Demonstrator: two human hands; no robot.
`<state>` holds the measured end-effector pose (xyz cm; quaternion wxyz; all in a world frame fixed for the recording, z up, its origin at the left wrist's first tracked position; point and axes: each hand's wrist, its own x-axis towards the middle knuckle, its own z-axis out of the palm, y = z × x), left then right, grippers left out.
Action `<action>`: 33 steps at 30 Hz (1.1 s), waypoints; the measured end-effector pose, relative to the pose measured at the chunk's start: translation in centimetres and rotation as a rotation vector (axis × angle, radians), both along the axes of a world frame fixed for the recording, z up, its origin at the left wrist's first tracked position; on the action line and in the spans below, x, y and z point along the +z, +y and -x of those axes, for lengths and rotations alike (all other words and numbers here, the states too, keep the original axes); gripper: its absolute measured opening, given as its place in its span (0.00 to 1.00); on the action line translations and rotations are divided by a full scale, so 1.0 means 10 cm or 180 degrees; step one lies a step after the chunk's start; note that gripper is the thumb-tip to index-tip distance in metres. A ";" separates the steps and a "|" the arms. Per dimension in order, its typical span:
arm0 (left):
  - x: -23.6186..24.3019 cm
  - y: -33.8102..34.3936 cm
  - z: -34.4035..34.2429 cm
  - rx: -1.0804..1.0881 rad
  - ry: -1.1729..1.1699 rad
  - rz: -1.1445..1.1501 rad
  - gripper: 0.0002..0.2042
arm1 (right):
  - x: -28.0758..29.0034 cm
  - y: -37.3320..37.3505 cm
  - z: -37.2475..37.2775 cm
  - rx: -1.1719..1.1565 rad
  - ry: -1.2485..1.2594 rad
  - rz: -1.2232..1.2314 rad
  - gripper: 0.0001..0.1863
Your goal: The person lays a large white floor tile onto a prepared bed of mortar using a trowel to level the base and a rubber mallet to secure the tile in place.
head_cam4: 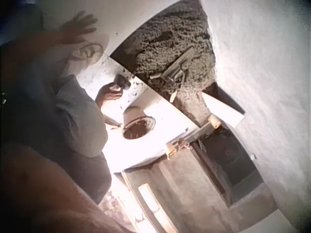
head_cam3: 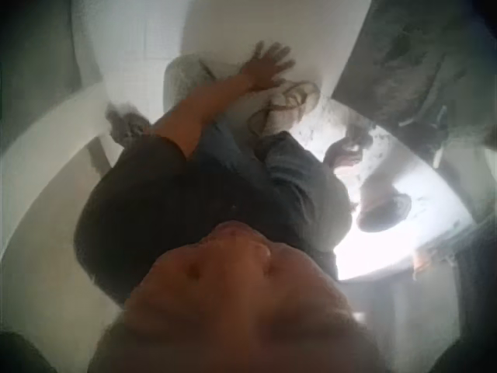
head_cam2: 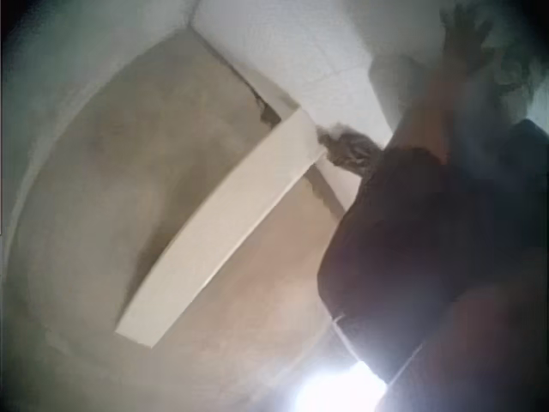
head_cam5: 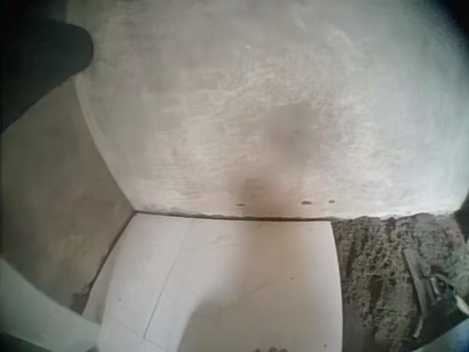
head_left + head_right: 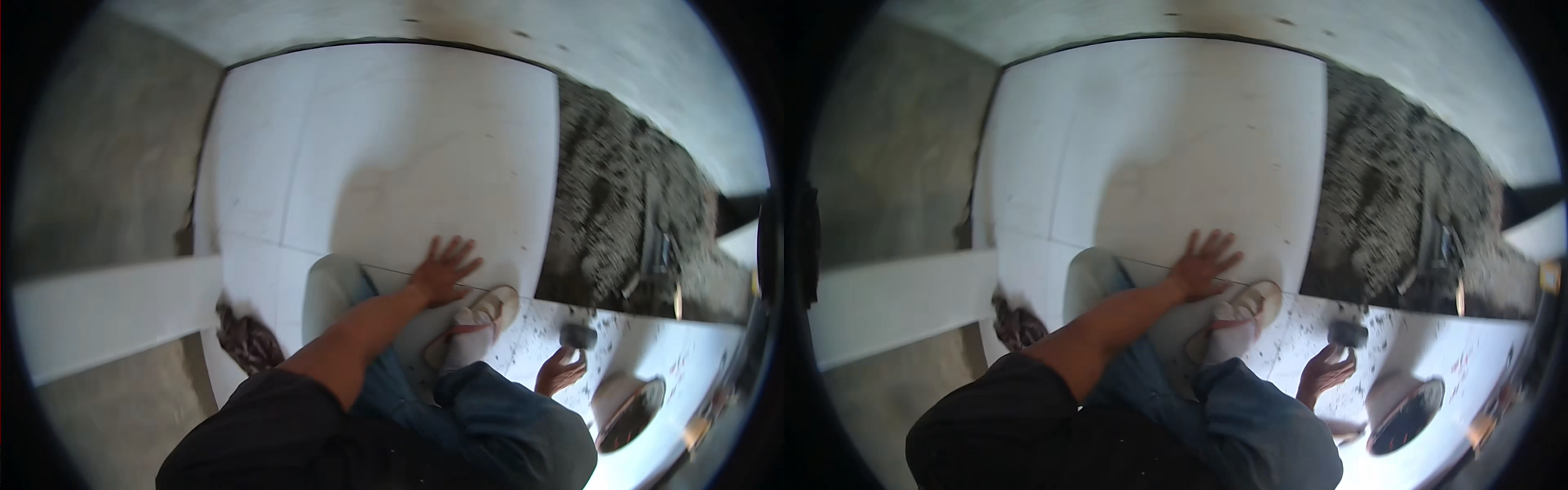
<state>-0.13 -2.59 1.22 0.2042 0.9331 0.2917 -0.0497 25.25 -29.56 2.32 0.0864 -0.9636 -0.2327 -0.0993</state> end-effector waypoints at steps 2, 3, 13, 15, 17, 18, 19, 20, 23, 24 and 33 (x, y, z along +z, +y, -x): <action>0.04 -0.05 -0.04 0.0172 0.0060 -0.0033 0.33 | 0.08 0.52 -0.19 0.0271 -0.0030 -0.0020 0.27; 0.03 -0.10 0.02 0.0210 0.0015 -0.0033 0.32 | 0.18 0.80 -0.21 0.0275 -0.0009 0.0197 0.27; 0.19 -0.12 0.30 0.0571 0.0331 0.0094 0.32 | 0.08 1.04 -0.59 0.0386 0.0619 0.1258 0.35; 0.17 -0.16 0.34 0.0614 0.0342 0.0112 0.32 | 0.06 0.84 -0.61 0.0629 0.0105 0.1391 0.35; 0.22 -0.15 0.36 0.0714 0.0387 0.0165 0.33 | -0.03 0.80 -0.92 0.0611 0.0344 0.1576 0.34; 0.20 -0.16 0.35 0.0696 0.0350 0.0183 0.33 | -0.01 0.79 -1.02 0.0562 0.0552 0.1776 0.33; 0.18 -0.16 0.34 0.0730 0.0329 0.0175 0.33 | 0.12 0.82 -1.08 0.0772 0.0603 0.1867 0.30; 0.15 -0.16 0.34 0.0758 0.0312 0.0169 0.33 | 0.04 0.75 -1.21 0.1163 0.0475 0.1543 0.27; 0.06 -0.10 0.32 0.0673 0.0144 0.0154 0.35 | -0.06 0.37 -1.20 0.1283 0.0480 0.1129 0.24; 0.06 -0.07 0.28 0.0555 0.0090 0.0174 0.35 | -0.03 0.19 -1.14 0.1068 0.0549 0.1028 0.22; 0.04 0.54 -0.08 0.1089 0.0523 -0.0266 0.40 | 0.26 0.05 -0.27 0.0299 0.1495 -0.0125 0.18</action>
